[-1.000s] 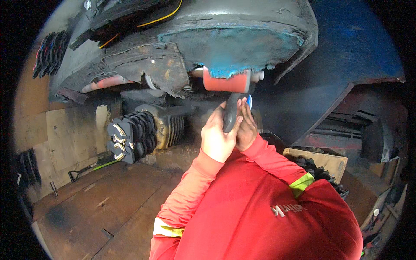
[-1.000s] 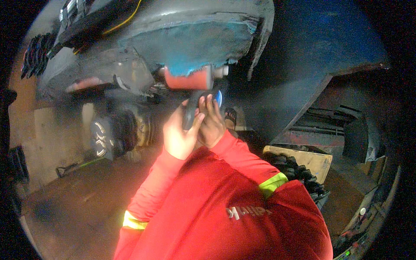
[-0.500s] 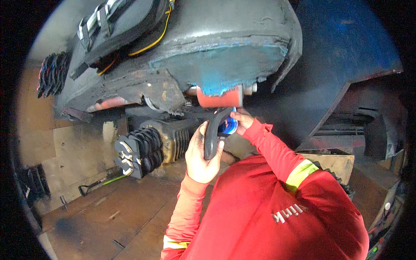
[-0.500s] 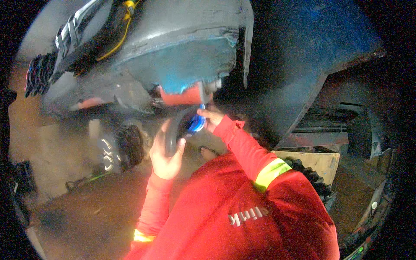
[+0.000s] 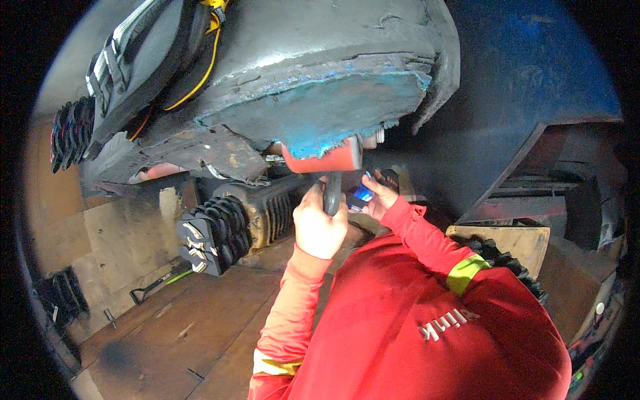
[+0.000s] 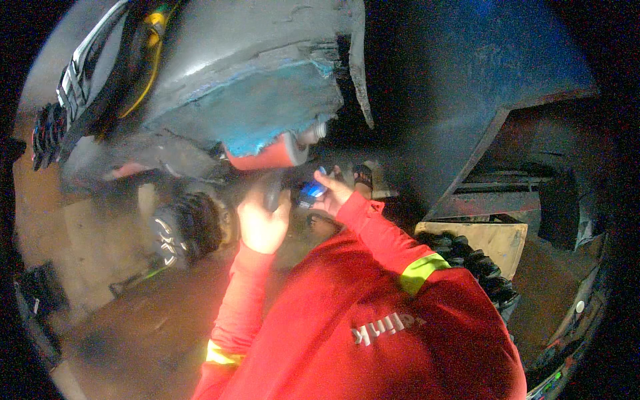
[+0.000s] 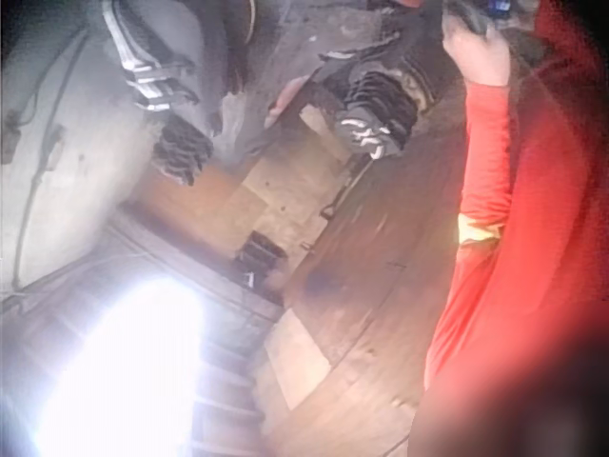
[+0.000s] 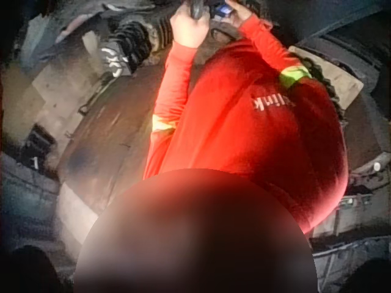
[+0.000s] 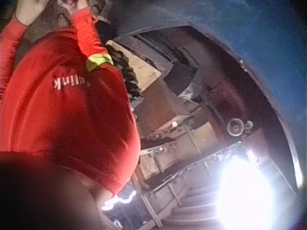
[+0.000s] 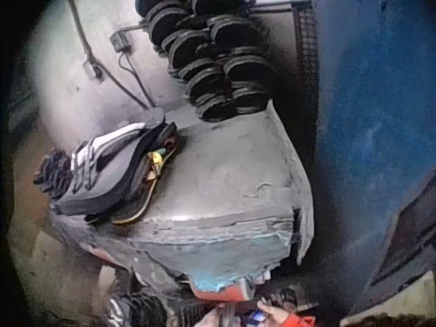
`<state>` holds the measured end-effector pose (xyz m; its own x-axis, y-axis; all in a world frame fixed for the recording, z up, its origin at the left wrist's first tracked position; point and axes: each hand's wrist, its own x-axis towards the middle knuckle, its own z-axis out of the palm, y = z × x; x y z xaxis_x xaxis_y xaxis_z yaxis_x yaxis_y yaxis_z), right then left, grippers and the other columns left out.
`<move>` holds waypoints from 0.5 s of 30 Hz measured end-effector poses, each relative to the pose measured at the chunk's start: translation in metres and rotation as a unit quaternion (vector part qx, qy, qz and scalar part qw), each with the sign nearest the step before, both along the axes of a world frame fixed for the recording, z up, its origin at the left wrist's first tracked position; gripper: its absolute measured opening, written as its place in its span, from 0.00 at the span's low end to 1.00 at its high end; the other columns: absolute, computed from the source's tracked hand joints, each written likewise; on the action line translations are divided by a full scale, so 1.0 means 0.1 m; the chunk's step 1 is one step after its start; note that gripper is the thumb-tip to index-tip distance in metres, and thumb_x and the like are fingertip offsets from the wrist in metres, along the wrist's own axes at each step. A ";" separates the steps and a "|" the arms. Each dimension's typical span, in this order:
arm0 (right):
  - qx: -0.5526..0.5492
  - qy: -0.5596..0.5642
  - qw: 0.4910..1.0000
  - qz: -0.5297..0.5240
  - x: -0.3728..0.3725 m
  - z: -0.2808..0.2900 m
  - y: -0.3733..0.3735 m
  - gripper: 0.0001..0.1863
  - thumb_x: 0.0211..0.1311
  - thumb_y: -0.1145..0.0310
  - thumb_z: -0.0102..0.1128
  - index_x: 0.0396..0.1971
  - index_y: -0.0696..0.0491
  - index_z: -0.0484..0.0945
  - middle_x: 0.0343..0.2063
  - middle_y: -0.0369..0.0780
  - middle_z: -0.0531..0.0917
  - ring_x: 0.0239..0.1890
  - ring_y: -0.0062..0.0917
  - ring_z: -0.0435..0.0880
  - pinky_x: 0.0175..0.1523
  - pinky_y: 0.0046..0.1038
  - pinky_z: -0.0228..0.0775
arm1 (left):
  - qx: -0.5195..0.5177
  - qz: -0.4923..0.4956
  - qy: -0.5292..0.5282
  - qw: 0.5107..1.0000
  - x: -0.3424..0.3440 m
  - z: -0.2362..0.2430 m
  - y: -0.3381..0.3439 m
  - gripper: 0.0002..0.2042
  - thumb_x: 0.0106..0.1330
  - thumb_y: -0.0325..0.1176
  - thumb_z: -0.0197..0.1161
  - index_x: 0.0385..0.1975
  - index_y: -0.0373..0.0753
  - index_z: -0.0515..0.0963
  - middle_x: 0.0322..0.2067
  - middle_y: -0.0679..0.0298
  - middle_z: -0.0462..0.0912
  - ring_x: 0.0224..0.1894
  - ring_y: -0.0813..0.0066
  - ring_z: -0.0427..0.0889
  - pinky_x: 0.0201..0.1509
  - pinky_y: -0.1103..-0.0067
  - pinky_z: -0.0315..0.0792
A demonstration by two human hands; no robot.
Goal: The person repeatedly presses the soles of sandals against a rotating grinding wheel to smooth or shape them. They handle several sandals one at a time, rotating each to grind different areas, then place finished sandals on a nearby surface.
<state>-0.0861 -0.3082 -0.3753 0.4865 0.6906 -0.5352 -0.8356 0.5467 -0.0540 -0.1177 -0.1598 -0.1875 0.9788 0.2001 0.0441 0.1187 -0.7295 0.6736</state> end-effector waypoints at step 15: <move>0.019 -0.041 0.999 0.002 0.01 0.16 -0.06 0.29 0.66 0.56 0.68 0.63 0.49 0.71 0.59 0.41 0.80 0.61 0.38 0.79 0.63 0.53 0.74 | -0.034 -0.015 0.014 0.999 0.02 0.16 -0.02 0.18 0.59 0.25 0.62 0.49 0.26 0.77 0.39 0.37 0.82 0.42 0.39 0.84 0.44 0.60 0.79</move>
